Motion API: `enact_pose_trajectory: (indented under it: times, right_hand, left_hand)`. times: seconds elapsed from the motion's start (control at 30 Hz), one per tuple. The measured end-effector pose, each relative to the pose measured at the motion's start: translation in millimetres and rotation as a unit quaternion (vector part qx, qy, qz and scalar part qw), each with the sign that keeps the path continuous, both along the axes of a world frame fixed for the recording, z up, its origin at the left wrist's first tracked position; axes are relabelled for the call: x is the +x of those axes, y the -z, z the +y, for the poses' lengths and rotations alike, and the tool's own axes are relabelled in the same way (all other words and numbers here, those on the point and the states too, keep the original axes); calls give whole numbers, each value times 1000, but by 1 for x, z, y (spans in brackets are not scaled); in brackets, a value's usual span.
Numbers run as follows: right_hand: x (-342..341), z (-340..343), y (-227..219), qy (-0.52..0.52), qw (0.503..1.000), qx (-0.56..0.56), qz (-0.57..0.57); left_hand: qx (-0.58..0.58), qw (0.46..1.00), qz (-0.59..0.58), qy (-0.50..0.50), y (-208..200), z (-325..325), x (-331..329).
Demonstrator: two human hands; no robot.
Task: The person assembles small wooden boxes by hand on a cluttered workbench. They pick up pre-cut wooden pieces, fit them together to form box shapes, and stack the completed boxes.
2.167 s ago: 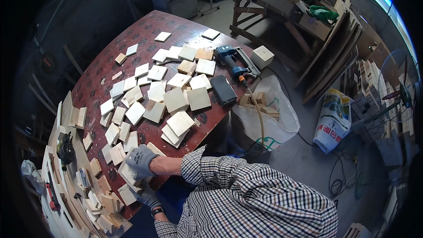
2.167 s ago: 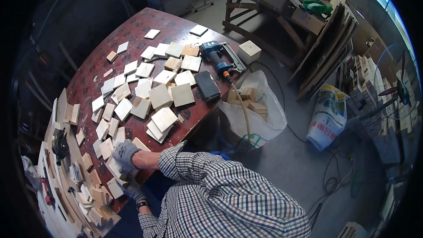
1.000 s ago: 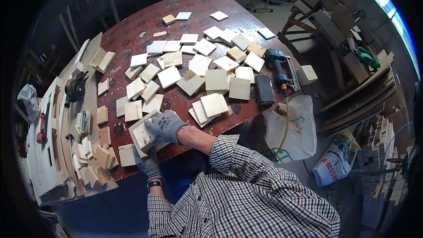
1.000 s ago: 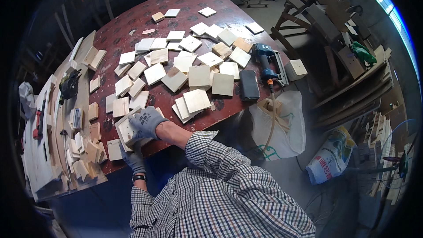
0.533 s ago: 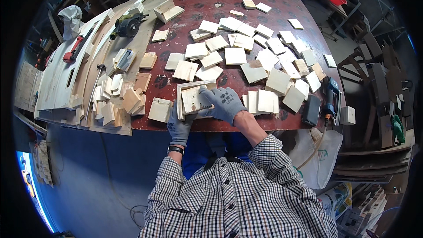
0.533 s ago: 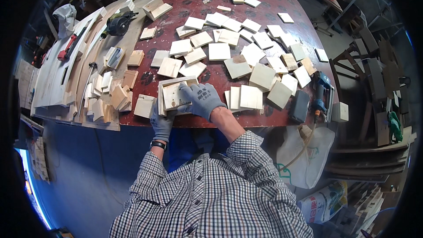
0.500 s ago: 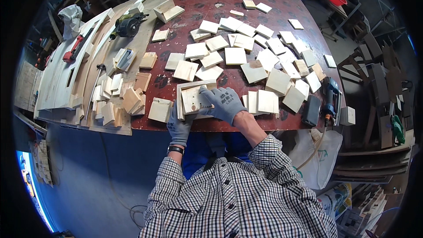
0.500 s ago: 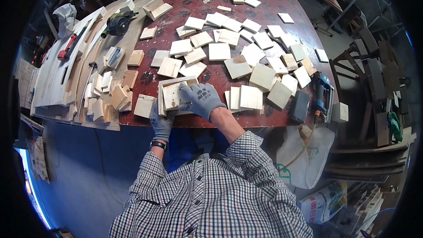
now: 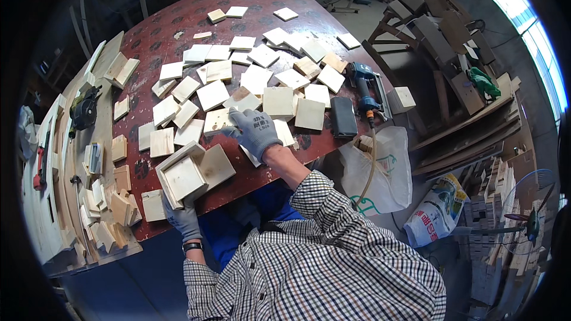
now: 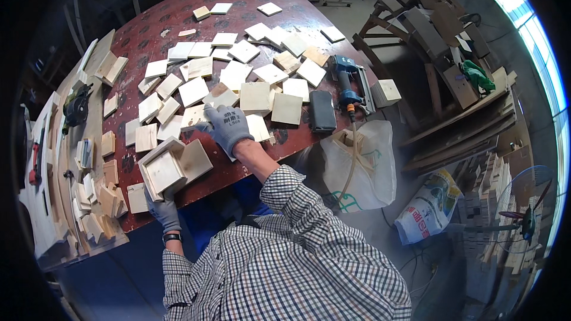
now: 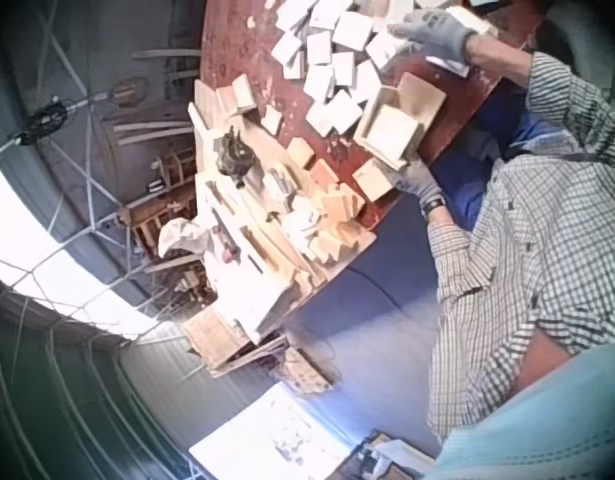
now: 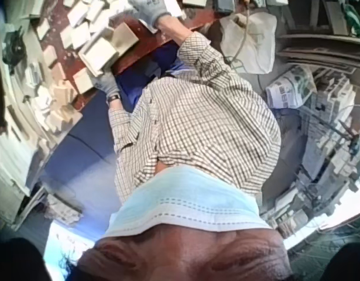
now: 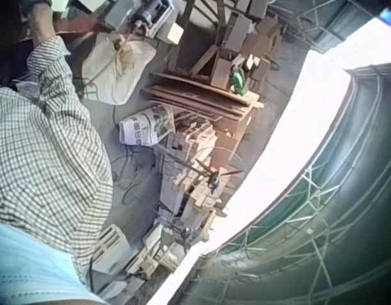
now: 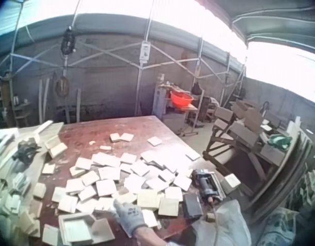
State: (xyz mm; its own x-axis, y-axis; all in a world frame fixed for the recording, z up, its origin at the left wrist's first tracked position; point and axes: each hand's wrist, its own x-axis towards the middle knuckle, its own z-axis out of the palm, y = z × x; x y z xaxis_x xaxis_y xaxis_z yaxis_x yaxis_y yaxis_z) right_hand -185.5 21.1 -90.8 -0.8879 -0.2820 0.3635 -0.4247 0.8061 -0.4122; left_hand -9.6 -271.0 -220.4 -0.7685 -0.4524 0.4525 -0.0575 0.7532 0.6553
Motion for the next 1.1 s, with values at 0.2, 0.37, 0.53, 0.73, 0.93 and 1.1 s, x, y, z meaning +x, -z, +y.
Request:
enact_pose_trajectory:
  times: [0.2,0.37,0.53,0.73,0.93,1.1]
  right_hand:
    - [-10,29,-3,-147,970,192,-26]
    - [-11,58,-1,-3,997,49,60]
    - [-33,169,9,196,969,64,136]
    - [-60,296,-2,322,928,156,108]
    - [-138,309,-50,318,928,164,-103]
    - [-220,251,-45,340,866,228,-288]
  left_hand:
    - [-10,1000,6,15,3,-7,3]
    - [-12,1000,-17,15,3,-11,6]
    - [-68,997,30,8,2,-12,6]
    - [-4,999,-45,7,8,-12,13]
    - [-7,1000,-18,-24,23,-15,21]
    - [-49,996,-51,-50,36,-28,34]
